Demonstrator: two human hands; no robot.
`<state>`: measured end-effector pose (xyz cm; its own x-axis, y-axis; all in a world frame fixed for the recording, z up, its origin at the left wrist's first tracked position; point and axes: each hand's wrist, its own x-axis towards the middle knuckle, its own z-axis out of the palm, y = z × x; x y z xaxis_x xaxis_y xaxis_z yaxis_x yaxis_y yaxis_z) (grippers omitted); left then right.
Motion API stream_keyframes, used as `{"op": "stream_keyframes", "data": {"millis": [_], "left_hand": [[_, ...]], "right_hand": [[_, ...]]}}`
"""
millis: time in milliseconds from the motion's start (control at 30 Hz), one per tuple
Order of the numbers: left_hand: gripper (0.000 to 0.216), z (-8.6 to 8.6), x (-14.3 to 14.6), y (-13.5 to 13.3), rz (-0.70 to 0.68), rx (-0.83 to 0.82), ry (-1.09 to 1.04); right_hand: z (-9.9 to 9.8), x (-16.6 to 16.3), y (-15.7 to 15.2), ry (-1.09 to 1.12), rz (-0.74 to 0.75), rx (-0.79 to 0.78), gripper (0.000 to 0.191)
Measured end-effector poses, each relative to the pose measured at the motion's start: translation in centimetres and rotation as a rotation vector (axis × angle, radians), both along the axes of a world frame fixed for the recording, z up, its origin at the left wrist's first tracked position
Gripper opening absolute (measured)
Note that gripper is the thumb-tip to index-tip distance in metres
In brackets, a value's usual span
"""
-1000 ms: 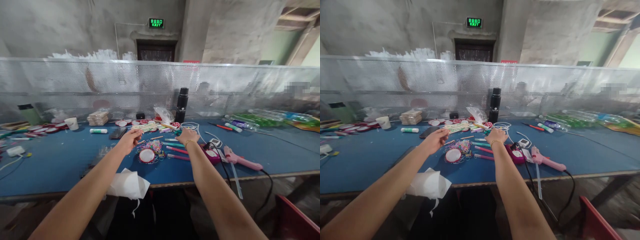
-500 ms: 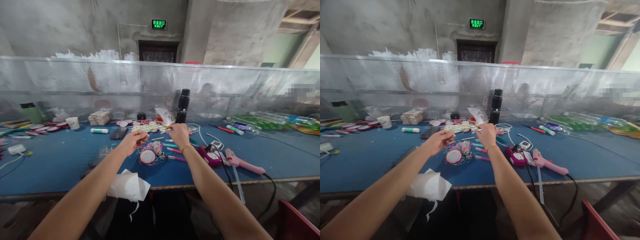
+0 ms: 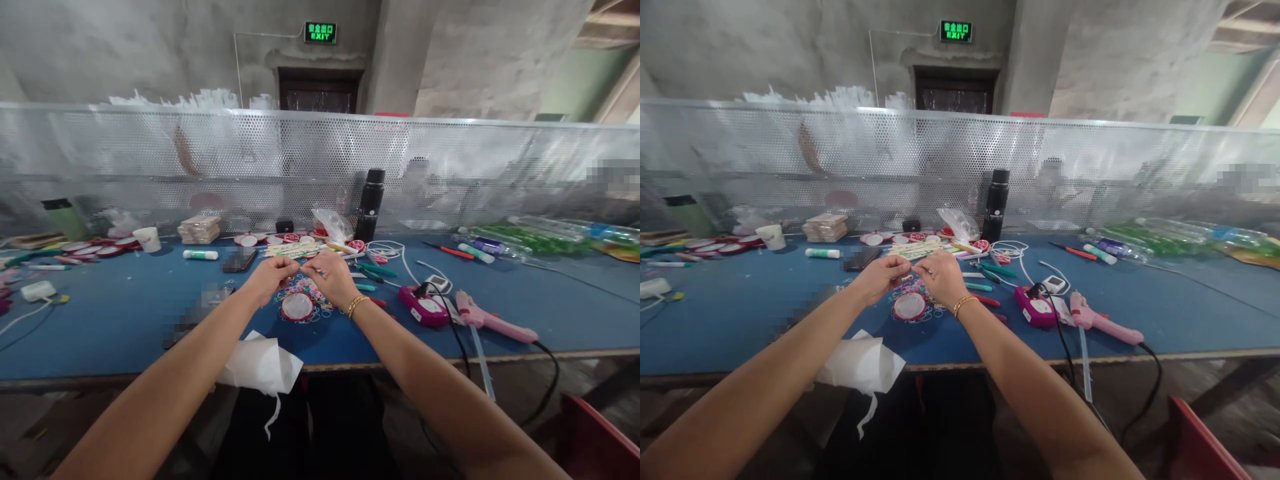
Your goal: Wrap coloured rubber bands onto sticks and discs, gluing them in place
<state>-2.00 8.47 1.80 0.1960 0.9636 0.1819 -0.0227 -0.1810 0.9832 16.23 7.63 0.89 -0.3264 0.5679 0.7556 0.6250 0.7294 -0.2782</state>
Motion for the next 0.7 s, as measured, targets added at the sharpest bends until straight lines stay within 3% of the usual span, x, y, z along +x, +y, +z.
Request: {"op": "stream_keyframes", "data": {"millis": [133,300,433,567,700], "left_hand": [[0.025,0.1,0.1,-0.2,-0.022,0.154,0.141],[0.018,0.8,1.0,-1.2,-0.018,0.399,0.432],[0.022,1.0,1.3,-1.6,-0.011,0.442,0.505],[0.022,1.0,1.1,-1.5,0.023,0.439,0.490],[0.020,0.9,0.9,-1.2,0.067,0.441,0.466]], "right_hand": [[-0.1,-0.2,-0.2,0.055,-0.025,-0.043,0.026],[-0.3,-0.6,-0.2,-0.036,-0.156,0.000,0.032],[-0.4,-0.5,0.1,-0.025,-0.153,-0.021,0.037],[-0.5,0.1,0.2,0.117,-0.044,-0.086,0.043],[-0.5,0.2,0.2,0.193,-0.004,-0.124,0.032]]}}
